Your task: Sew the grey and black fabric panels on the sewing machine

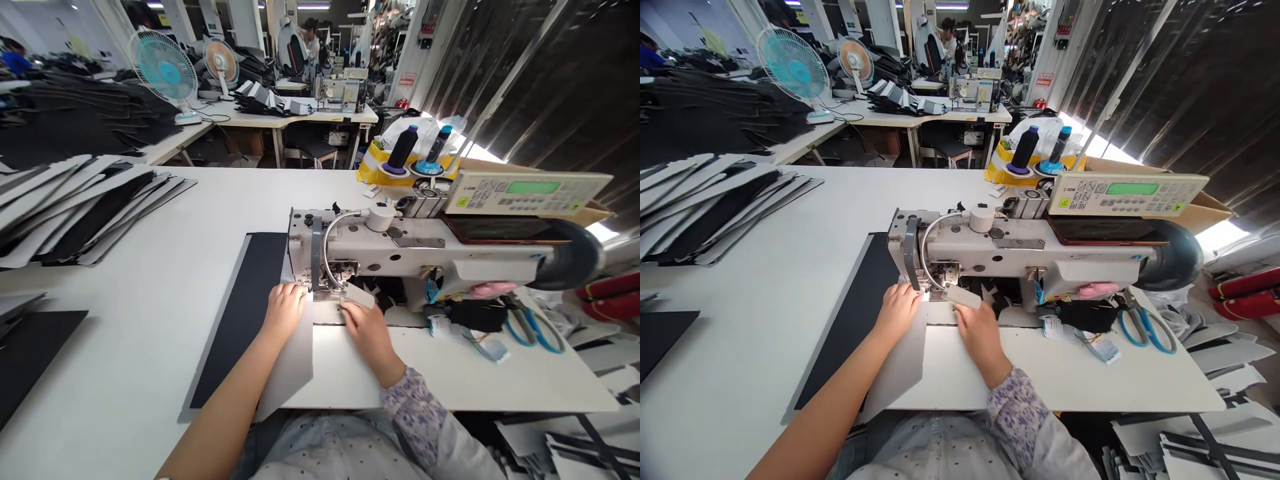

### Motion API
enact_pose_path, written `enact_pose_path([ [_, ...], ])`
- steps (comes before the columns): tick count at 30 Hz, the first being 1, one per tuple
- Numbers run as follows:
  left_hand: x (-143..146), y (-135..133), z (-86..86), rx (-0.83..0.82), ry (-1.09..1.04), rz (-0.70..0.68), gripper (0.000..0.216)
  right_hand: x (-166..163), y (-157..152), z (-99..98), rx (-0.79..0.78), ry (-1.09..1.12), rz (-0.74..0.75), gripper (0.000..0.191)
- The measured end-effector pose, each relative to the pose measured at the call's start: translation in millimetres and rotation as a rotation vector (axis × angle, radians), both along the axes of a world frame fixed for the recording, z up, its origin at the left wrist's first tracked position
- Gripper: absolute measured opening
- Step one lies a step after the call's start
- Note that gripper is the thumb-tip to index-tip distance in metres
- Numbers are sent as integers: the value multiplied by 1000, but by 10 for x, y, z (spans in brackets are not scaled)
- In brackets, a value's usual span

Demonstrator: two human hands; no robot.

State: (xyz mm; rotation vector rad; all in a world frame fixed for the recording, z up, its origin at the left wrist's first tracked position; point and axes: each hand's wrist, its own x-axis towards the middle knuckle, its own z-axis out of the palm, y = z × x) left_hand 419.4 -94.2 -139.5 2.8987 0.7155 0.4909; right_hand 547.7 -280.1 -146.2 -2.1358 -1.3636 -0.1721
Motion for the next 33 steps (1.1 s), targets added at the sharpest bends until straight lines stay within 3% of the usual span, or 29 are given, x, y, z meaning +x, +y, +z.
enact_pose_path([
  [4,86,106,11,45,39,4,30,225,-394,-119,-20,-97,-246,34],
  [13,274,381,2,30,73,-71,24,341,-395,-247,25,-57,-265,36],
  [17,91,195,93,-44,70,-60,26,284,-379,-255,49,73,-257,31],
  [20,-118,-160,153,-175,10,-119,29,84,-249,-204,139,353,-186,27],
  [23,-237,-452,198,-328,-11,-231,38,-190,-17,-98,227,657,-5,23],
  [28,-270,-489,277,-435,-41,-176,21,-411,275,-6,274,1099,144,27],
  [30,-272,-427,282,-372,-55,-106,23,-388,341,-17,231,1116,156,26],
  [33,-265,-325,235,-195,-56,6,23,-293,462,-35,192,871,129,14],
])
